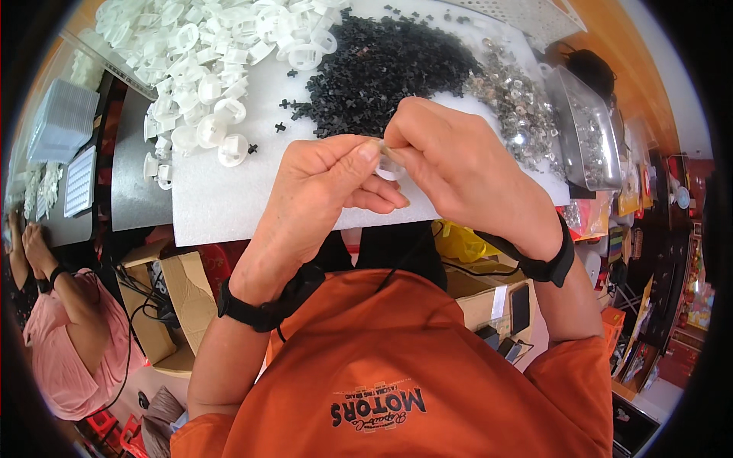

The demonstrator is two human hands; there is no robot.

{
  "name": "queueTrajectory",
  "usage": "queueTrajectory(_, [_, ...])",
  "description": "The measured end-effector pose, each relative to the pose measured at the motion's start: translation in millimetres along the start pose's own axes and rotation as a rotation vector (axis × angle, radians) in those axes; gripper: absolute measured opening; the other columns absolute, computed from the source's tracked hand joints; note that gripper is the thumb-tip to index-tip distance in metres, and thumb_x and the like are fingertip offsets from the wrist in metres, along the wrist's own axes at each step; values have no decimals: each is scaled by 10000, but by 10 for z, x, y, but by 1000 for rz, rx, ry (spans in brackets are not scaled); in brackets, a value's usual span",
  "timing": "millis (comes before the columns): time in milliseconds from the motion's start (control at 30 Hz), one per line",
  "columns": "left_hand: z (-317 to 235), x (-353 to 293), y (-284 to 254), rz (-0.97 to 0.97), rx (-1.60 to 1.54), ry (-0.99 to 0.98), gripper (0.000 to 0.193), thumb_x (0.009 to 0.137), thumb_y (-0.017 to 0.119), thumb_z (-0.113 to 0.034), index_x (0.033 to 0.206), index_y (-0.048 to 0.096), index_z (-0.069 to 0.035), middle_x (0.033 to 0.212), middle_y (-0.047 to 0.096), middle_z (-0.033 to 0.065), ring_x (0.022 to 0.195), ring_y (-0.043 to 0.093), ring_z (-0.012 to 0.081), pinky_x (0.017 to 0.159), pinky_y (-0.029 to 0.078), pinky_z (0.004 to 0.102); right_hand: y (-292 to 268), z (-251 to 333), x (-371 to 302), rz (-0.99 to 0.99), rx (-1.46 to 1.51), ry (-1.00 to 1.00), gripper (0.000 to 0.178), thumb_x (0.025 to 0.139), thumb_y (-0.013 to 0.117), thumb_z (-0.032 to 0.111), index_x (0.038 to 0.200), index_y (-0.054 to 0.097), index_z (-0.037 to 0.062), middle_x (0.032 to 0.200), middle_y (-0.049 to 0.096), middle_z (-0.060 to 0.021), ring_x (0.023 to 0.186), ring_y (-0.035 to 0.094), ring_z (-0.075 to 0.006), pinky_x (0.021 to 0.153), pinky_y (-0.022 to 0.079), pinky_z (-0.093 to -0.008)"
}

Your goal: Assembling small plastic and metal components into finished units at a workshop desk.

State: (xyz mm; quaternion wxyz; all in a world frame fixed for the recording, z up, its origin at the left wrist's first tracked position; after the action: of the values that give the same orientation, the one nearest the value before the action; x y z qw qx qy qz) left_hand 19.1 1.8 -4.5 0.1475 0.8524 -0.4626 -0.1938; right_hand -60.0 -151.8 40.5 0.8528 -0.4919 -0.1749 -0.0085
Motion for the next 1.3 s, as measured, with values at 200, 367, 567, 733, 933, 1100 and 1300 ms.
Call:
queueTrajectory(200, [21,2,-8,9,16,23,336,949,515,-200,1080,584,102,884,663,186,747,686,235,640,572,270,37,-73,-15,10,140,43,91,784,560,24,810,473,28,714,498,-113,639,520,-351,536,414,-402])
queueTrajectory(367, [-24,-8,65,-59,-46,20,300,945,502,-159,1087,582,92,894,661,193,755,687,241,642,571,268,40,-81,-67,-89,412,219,94,844,589,72,823,507,31,656,495,-45,555,468,-173,498,387,-298])
queueTrajectory(567, [-48,5,79,-61,-15,-2,282,936,487,-126,1095,582,87,898,659,188,762,688,251,649,570,269,17,-29,-165,-33,599,506,152,892,592,121,800,529,19,602,454,29,550,383,-36,461,321,-227])
queueTrajectory(733, [-46,23,95,-66,72,-12,271,926,471,-87,1090,588,95,901,659,182,743,688,247,637,573,263,8,-32,-164,100,675,656,149,913,587,146,850,543,18,713,476,63,637,393,2,519,321,-175])
queueTrajectory(933, [-44,14,112,-77,95,1,262,930,474,-91,1069,603,90,898,661,168,746,687,237,637,572,261,65,-20,-155,44,725,661,183,899,575,126,765,524,12,566,424,35,506,341,-40,425,274,-232])
queueTrajectory(1100, [-2,-3,154,-120,178,9,261,926,435,-81,1011,621,81,877,653,123,747,681,185,641,558,239,111,-34,-171,-5,639,591,194,891,580,132,759,516,6,554,433,21,510,351,-51,428,281,-247])
queueTrajectory(1300, [12,-12,168,-142,206,35,254,930,451,-84,1031,621,75,874,658,129,736,681,191,624,558,245,130,-11,-185,-26,591,576,201,887,581,135,756,510,0,563,448,7,516,363,-59,432,299,-255])
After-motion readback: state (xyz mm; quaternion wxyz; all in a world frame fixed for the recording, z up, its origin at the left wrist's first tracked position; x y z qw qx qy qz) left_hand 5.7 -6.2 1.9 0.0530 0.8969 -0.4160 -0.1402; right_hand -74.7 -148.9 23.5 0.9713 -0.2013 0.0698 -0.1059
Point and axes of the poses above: each hand's wrist, its own x-axis towards the middle knuckle, its own y-axis out of the palm, z = x × y, the point moved 1 cm from there along x, towards the middle knuckle
